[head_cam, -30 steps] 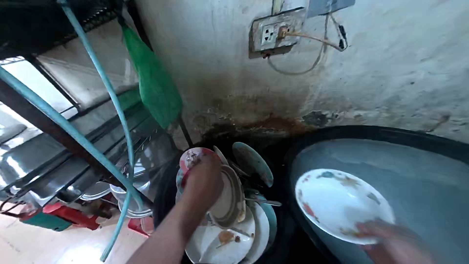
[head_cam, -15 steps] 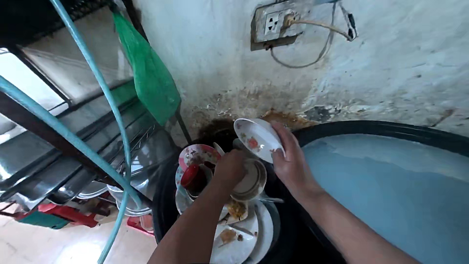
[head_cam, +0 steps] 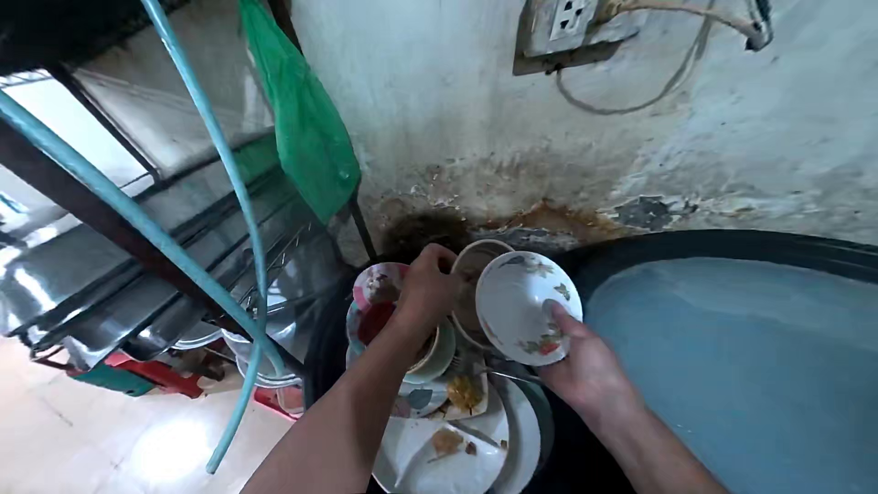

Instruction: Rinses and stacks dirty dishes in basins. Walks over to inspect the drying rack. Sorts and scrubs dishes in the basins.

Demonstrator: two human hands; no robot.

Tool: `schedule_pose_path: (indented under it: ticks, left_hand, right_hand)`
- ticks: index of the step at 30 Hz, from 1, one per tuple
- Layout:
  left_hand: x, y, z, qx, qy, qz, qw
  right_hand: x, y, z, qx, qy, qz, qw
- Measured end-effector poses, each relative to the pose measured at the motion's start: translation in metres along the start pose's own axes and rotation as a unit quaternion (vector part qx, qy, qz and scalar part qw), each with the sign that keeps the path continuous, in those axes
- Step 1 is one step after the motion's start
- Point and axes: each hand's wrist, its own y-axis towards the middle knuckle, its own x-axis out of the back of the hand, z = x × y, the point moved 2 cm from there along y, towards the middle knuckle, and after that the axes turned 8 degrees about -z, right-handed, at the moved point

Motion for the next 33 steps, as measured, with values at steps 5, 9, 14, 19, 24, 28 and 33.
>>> schedule_pose_path:
  ticks: [5,9,14,19,24,28,33]
  left_hand:
    - [0.027,-0.019,0.025,0.012,-0.085,0.126,0.988]
    - [0.079,-0.028,0.083,0.032,-0.067,-0.026,0.997]
    - [0.077,-0.077,0.168,0.193,-0.159,-0.142,0.958]
    - [0.024,-0.088,0.172,0.337,-0.3,-0.05,0.891]
    - [-0.001,-0.073,0.172,0.359,-0.391,-0.078,0.844]
    - [-0.002,-0.071,0.172,0.359,-0.423,-0.129,0.821]
    - [0.02,-0.072,0.178,0.33,-0.365,-0.109,0.864]
  right_hand:
    - [-0.003,-0.004,-0.017,-0.031,-0.012,-0.004,0.999]
    - [0.016,-0.001,-0.015,0.031,-0.027,0.004,0.999]
    - [0.044,-0.014,0.003,0.054,-0.102,-0.054,0.992]
    - [0.063,-0.03,0.008,0.1,-0.207,-0.05,0.972]
    - [0.071,-0.043,0.005,0.116,-0.274,-0.036,0.954]
    - [0.076,-0.05,0.006,0.102,-0.235,-0.035,0.966]
    - [0.072,-0.053,0.006,0.104,-0.239,-0.025,0.965]
